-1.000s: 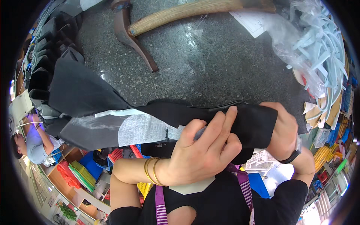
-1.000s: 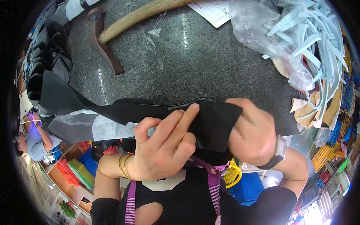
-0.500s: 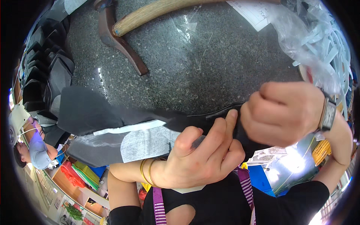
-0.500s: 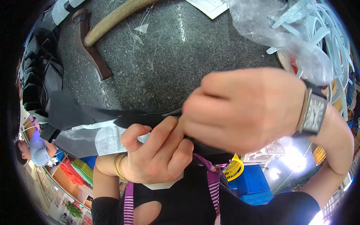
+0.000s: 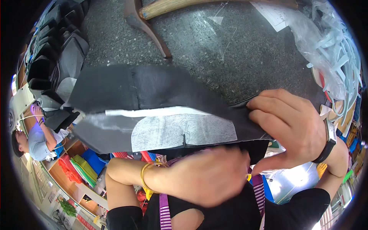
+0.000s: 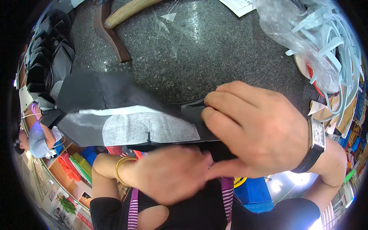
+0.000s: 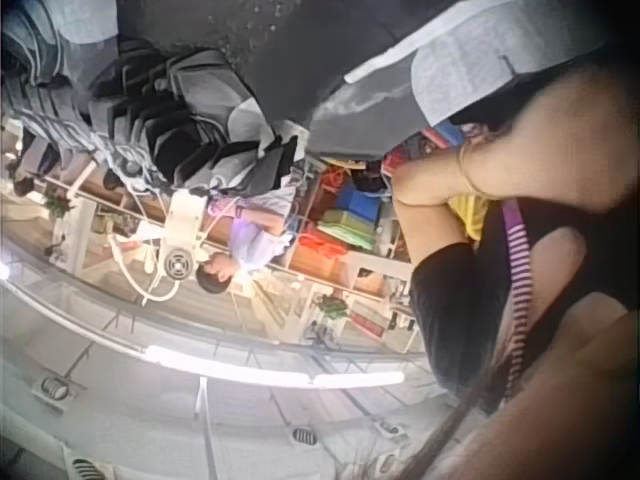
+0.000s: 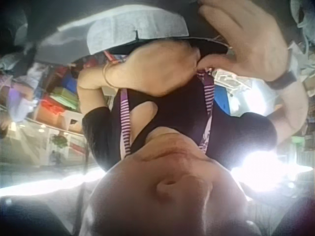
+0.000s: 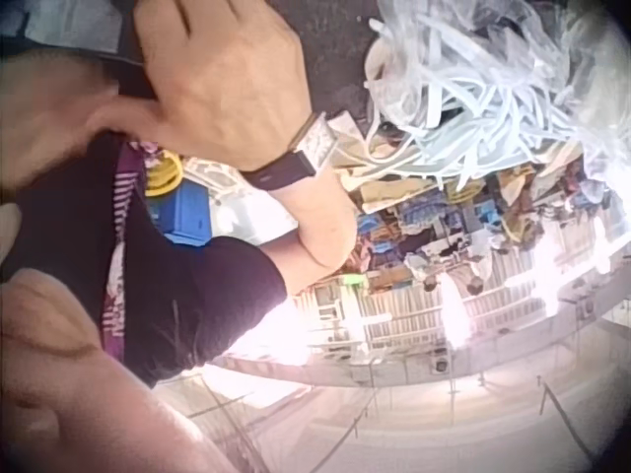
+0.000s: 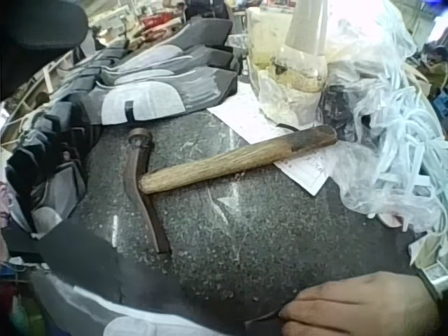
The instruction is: The person attaches strips to shoe upper components, folds the edges over by hand, and hammers the seams using a hammer.
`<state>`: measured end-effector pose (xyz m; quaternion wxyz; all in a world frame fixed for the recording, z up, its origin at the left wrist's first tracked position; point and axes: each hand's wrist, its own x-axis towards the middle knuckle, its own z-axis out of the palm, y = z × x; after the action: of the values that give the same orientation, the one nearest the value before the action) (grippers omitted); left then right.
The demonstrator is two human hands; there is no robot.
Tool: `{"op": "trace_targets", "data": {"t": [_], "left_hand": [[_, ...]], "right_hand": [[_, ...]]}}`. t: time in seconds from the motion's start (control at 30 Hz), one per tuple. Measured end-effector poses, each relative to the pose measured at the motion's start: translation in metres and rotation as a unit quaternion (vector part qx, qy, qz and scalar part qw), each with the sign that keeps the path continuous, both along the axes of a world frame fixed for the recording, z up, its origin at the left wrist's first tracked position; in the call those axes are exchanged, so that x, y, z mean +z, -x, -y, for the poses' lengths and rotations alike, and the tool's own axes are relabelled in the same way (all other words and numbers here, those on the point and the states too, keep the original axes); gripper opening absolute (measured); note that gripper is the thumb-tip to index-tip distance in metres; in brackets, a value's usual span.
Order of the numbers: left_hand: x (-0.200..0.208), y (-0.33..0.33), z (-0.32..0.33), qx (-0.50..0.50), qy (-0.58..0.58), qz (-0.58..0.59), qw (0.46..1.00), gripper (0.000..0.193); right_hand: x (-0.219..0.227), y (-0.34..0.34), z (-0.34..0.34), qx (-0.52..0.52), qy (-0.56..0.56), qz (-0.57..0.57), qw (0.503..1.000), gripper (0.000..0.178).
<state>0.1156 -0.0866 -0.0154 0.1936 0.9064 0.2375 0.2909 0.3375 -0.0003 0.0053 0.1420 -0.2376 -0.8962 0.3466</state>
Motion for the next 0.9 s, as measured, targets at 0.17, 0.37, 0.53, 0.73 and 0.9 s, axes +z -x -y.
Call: {"op": "trace_targets", "data": {"t": [0.17, 0.37, 0.53, 0.73, 0.9], "left_hand": [[0.002, 0.012, -0.008, 0.081, 0.012, -0.231, 0.97, 0.031], [0.004, 0.001, -0.004, 0.137, -0.009, -0.267, 0.954, 0.029], [0.008, -0.004, -0.007, 0.117, -0.059, -0.297, 0.946, 0.024], [0.027, 0.064, -0.047, -0.035, 0.05, -0.282, 0.958, 0.039], [0.041, 0.089, -0.067, -0.029, -0.067, -0.346, 0.935, 0.037]], "right_hand": [[0.002, 0.004, -0.003, -0.034, 0.003, 0.074, 0.997, 0.037], [0.012, 0.012, -0.029, -0.112, 0.22, 0.154, 0.957, 0.016], [-0.015, 0.009, -0.011, 0.006, 0.04, -0.03, 0.999, 0.018], [-0.01, 0.013, -0.006, 0.118, -0.097, 0.034, 0.988, 0.015], [0.007, 0.038, 0.009, 0.008, -0.042, 0.055, 0.998, 0.019]]}}
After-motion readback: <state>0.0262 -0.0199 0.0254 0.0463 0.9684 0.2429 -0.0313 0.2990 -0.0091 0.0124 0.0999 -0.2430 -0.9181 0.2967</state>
